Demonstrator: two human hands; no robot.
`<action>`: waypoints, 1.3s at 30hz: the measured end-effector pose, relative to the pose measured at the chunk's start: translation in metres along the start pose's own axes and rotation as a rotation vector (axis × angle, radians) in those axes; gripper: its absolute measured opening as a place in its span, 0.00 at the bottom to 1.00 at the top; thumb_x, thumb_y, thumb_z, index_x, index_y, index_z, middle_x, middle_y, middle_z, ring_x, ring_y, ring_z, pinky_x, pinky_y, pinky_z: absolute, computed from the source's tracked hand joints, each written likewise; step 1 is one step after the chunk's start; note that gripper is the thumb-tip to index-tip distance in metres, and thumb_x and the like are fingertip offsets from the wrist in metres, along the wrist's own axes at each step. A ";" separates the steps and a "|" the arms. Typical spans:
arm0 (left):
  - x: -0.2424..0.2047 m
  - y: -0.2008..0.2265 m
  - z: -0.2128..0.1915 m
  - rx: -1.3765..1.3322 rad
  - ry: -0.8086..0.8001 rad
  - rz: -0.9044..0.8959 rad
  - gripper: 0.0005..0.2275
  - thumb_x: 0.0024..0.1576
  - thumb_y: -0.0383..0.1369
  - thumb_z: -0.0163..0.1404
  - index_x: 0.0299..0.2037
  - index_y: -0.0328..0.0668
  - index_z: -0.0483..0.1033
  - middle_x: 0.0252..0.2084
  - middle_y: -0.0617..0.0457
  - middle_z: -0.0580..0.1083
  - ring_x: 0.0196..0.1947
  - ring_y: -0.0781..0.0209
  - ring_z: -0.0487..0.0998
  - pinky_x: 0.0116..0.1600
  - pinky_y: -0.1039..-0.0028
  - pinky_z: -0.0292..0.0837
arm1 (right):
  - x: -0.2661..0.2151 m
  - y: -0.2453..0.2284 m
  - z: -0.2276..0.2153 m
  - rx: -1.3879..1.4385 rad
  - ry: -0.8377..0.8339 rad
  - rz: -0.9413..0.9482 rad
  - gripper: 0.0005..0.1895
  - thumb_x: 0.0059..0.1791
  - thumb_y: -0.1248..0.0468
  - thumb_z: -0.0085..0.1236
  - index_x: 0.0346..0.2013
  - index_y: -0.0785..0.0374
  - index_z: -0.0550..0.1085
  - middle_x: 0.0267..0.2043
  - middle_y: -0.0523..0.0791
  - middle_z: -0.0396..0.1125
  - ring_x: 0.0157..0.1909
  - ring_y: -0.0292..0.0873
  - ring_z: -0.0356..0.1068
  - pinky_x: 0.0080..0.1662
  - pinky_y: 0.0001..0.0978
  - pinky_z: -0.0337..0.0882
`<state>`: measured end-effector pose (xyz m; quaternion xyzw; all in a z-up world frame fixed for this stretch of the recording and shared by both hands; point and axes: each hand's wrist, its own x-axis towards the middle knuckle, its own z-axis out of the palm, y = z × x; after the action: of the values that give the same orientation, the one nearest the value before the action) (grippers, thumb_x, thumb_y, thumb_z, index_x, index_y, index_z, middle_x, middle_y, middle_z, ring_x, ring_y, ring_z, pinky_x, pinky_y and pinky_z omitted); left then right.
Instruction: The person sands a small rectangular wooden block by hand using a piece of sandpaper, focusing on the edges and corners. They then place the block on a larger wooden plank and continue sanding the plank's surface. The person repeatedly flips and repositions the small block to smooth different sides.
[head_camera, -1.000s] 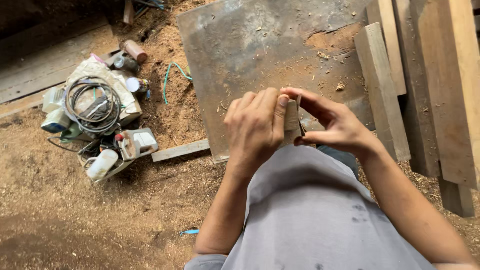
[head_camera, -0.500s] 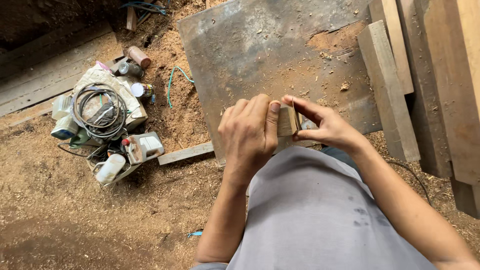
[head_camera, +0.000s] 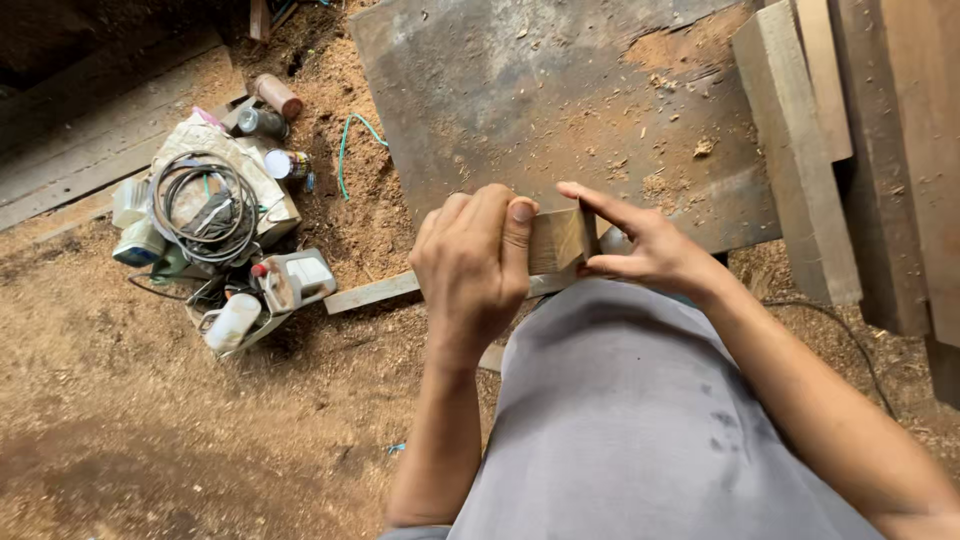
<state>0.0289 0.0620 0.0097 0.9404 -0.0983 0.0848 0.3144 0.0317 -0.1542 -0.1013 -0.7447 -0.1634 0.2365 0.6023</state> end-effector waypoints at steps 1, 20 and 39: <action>-0.003 -0.002 -0.002 0.000 -0.011 -0.004 0.15 0.70 0.40 0.41 0.33 0.44 0.73 0.30 0.53 0.73 0.33 0.55 0.73 0.42 0.64 0.64 | -0.003 -0.005 0.004 0.008 -0.005 -0.105 0.47 0.42 0.67 0.69 0.73 0.57 0.58 0.75 0.47 0.56 0.76 0.47 0.56 0.73 0.41 0.57; -0.010 -0.007 -0.010 0.008 -0.038 -0.023 0.14 0.70 0.40 0.40 0.37 0.47 0.77 0.30 0.53 0.72 0.32 0.56 0.71 0.41 0.65 0.63 | 0.006 -0.026 0.009 0.122 -0.020 -0.027 0.46 0.42 0.70 0.68 0.73 0.56 0.60 0.71 0.45 0.63 0.70 0.44 0.65 0.70 0.38 0.64; 0.002 0.014 0.004 0.032 -0.029 0.062 0.14 0.72 0.40 0.39 0.36 0.43 0.70 0.33 0.52 0.72 0.36 0.53 0.72 0.44 0.62 0.65 | -0.008 -0.037 -0.011 0.136 -0.016 -0.168 0.45 0.44 0.68 0.69 0.73 0.66 0.58 0.75 0.49 0.58 0.76 0.45 0.57 0.75 0.38 0.57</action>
<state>0.0276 0.0482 0.0154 0.9429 -0.1308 0.0823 0.2950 0.0325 -0.1591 -0.0625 -0.6838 -0.2134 0.2016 0.6680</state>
